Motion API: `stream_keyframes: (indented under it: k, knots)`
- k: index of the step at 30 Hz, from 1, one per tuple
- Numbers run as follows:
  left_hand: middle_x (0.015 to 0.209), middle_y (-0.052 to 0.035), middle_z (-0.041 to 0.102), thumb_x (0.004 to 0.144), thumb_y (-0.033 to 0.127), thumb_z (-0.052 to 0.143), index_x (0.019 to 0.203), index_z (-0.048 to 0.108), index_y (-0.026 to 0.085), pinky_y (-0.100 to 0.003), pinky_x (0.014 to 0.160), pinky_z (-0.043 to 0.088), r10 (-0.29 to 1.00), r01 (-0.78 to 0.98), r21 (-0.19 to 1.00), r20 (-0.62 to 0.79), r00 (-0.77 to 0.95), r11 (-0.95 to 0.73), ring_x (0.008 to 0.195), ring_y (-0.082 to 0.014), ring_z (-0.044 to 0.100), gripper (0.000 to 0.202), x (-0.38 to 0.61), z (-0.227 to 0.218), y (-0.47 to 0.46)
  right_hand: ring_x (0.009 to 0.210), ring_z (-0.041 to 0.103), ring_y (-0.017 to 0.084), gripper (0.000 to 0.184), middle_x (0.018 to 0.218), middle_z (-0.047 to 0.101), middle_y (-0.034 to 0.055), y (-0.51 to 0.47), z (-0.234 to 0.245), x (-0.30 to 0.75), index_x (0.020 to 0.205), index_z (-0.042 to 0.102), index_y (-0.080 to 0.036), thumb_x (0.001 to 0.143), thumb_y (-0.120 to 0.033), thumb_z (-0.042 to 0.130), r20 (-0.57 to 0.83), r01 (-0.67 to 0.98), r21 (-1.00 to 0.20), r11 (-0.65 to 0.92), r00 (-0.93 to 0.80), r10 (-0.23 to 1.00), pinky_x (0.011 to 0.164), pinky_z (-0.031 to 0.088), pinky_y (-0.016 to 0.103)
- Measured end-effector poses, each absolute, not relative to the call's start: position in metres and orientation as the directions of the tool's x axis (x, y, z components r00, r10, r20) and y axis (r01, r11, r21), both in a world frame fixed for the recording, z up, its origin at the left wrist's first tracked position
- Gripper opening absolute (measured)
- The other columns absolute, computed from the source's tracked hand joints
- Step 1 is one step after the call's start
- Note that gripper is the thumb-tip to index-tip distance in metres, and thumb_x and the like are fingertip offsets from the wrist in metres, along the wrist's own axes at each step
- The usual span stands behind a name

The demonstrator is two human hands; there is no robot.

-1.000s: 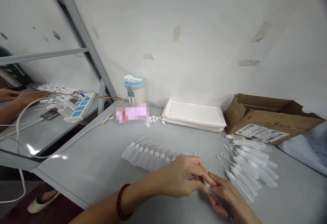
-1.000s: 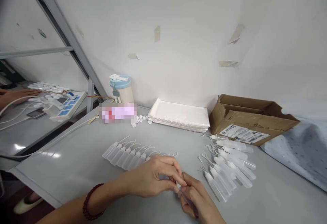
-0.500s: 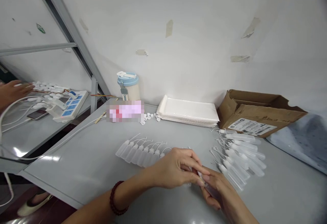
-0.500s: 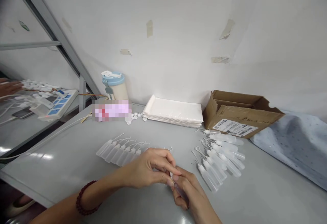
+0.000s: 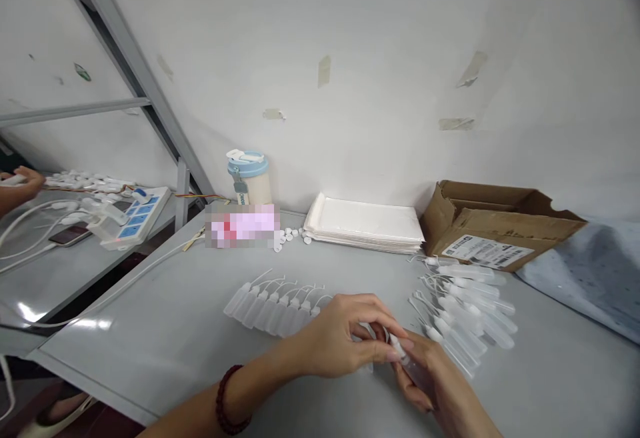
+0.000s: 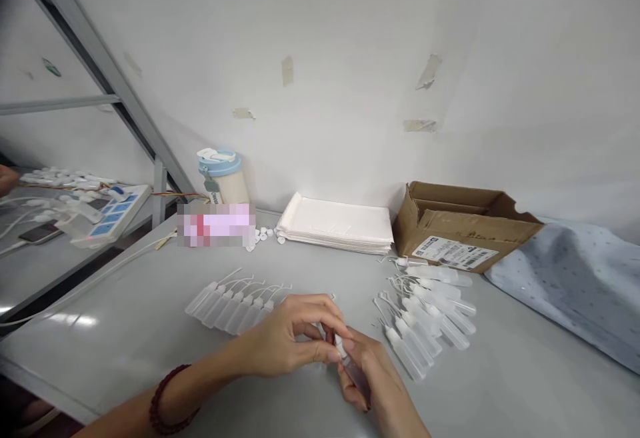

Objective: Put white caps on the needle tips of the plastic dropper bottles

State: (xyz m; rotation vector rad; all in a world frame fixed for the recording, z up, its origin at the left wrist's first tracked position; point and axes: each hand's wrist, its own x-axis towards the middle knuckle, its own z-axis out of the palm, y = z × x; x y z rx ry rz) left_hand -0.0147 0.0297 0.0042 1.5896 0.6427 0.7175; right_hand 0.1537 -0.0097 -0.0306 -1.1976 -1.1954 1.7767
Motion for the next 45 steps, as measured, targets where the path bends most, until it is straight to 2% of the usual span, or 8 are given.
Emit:
stream_keyframes:
  k: [5,9,12,16,19,25,38,45]
  knots:
    - [0.081,-0.004,0.058,0.073,0.022,0.069,0.08,0.068,0.009,-0.021,0.054,0.048,0.781,0.003,0.999,0.04,0.623,-0.054,0.058,-0.0085,0.055,0.015,-0.01,-0.001,0.028,0.031,0.017,0.003,0.054,0.041,0.033,-0.0089,-0.007,-0.039,0.156,0.07,0.054,-0.015,0.075,-0.068,0.045,-0.332,-0.019,-0.929,-0.37,-0.404,0.852,0.035,0.012,0.023]
    - [0.082,-0.0048,0.056,0.075,0.016,0.066,0.079,0.069,0.008,-0.019,0.052,0.048,0.783,0.025,0.985,0.123,0.609,-0.173,0.054,-0.0062,0.053,0.01,-0.007,-0.003,0.024,0.037,0.019,0.004,0.059,0.045,0.033,-0.007,-0.014,-0.026,0.153,0.067,0.057,-0.014,0.075,-0.07,0.044,-0.325,-0.045,-0.932,-0.358,-0.331,0.886,0.039,0.011,0.022]
    - [0.086,-0.0066,0.057,0.077,0.012,0.062,0.085,0.071,0.008,-0.019,0.057,0.049,0.754,0.043,0.954,0.207,0.623,-0.297,0.057,-0.0066,0.053,0.013,-0.007,0.0,0.023,0.037,0.018,0.004,0.058,0.045,0.032,-0.0071,-0.016,-0.022,0.152,0.066,0.056,-0.015,0.074,-0.071,0.045,-0.359,-0.075,-0.914,-0.399,-0.308,0.881,0.039,0.01,0.022]
    - [0.089,-0.0085,0.059,0.075,0.011,0.064,0.089,0.07,0.006,-0.019,0.065,0.05,0.732,-0.012,0.964,0.209,0.649,-0.265,0.07,-0.0097,0.056,0.016,-0.01,0.008,0.024,0.035,0.015,0.004,0.056,0.04,0.027,-0.0085,-0.017,-0.022,0.152,0.059,0.049,-0.017,0.076,-0.07,0.043,-0.396,-0.077,-0.898,-0.433,-0.289,0.872,0.04,0.011,0.024]
    - [0.088,-0.0078,0.06,0.077,0.018,0.066,0.09,0.069,0.007,-0.019,0.067,0.049,0.741,0.02,0.964,0.191,0.644,-0.265,0.074,-0.011,0.057,0.017,-0.011,0.009,0.026,0.039,0.019,0.007,0.056,0.04,0.027,-0.0072,-0.02,-0.016,0.15,0.055,0.043,-0.018,0.081,-0.067,0.038,-0.334,0.008,-0.939,-0.344,-0.27,0.903,0.044,0.013,0.026]
    - [0.069,-0.0028,0.059,0.078,0.028,0.066,0.073,0.064,0.009,-0.019,0.059,0.043,0.749,0.173,0.861,0.296,0.592,-0.478,0.063,-0.0094,0.052,0.019,-0.01,0.0,0.026,0.05,0.023,0.01,0.045,0.052,0.027,-0.0059,-0.025,-0.005,0.147,0.062,0.039,-0.019,0.089,-0.055,0.037,-0.224,0.131,-0.972,-0.197,-0.244,0.944,0.048,0.018,0.026]
    - [0.083,-0.0058,0.06,0.085,0.02,0.057,0.085,0.059,0.012,-0.022,0.07,0.043,0.642,0.237,0.767,0.277,0.715,-0.595,0.075,-0.0129,0.053,0.008,-0.012,0.005,0.02,0.05,0.022,0.01,0.049,0.053,0.025,-0.0066,-0.029,0.0,0.148,0.065,0.042,-0.019,0.087,-0.062,0.033,-0.28,0.103,-0.959,-0.263,-0.236,0.931,0.049,0.018,0.025]
    - [0.078,-0.0017,0.061,0.085,0.031,0.056,0.079,0.057,0.015,-0.022,0.068,0.042,0.712,0.35,0.776,0.174,0.681,-0.524,0.069,-0.0118,0.054,0.016,-0.011,0.008,0.022,0.052,0.021,0.011,0.049,0.056,0.023,-0.0056,-0.028,-0.005,0.153,0.062,0.031,-0.021,0.09,-0.061,0.025,-0.186,0.181,-0.973,-0.141,-0.264,0.946,0.049,0.018,0.025]
